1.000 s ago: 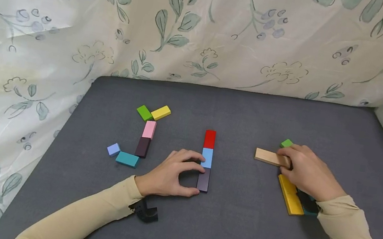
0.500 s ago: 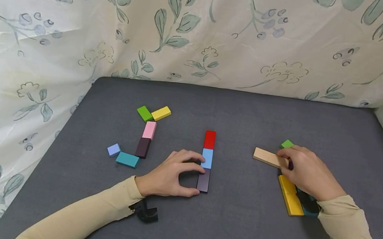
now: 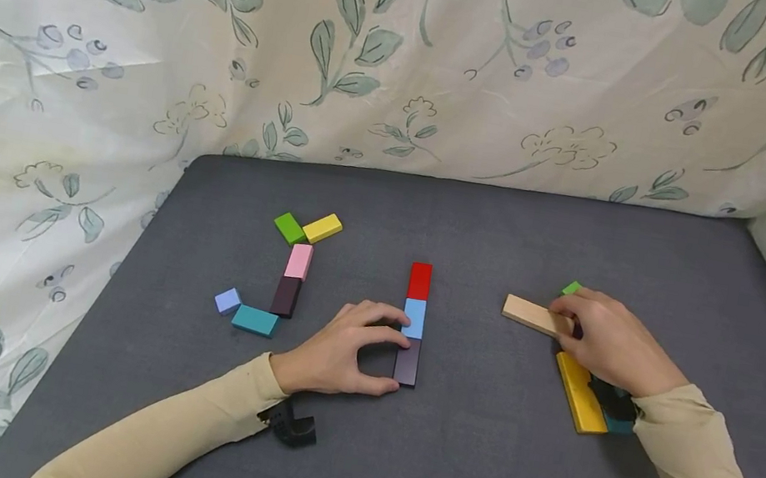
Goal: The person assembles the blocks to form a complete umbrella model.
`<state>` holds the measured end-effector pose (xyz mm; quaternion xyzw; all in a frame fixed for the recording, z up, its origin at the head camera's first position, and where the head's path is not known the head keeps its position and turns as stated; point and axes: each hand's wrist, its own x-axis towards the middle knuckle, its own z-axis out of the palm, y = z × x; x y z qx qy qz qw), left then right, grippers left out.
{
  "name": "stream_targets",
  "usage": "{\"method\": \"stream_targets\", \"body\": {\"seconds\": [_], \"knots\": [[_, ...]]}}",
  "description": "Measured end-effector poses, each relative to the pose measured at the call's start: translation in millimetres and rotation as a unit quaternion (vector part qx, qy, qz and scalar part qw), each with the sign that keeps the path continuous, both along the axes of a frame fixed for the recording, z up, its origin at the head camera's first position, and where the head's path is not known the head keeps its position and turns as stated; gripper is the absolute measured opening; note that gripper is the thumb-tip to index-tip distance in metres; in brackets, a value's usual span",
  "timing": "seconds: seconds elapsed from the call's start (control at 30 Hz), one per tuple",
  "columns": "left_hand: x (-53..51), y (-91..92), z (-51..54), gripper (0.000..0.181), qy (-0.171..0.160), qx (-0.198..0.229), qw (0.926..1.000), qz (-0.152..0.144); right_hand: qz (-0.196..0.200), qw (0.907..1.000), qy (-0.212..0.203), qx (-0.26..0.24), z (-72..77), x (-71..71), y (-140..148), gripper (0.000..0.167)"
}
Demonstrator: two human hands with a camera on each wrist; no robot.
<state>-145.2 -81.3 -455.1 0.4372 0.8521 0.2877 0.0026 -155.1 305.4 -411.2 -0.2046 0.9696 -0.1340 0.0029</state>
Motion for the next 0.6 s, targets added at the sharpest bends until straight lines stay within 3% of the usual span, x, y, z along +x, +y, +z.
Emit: {"method": "stream_targets", "body": {"seconds": [0.23, 0.6], "knots": [[0.1, -0.8, -3.7, 0.043, 0.007, -0.001, 1.0000, 0.002, -0.006, 0.9999, -0.013, -0.008, 8.5, -21.1, -21, 0.025], [-0.3, -0.5, -1.2, 0.043, -0.003, -0.005, 1.0000, 0.002, 0.025, 0.9976, -0.042, -0.049, 22.7, -63.6, -63, 0.032]]}}
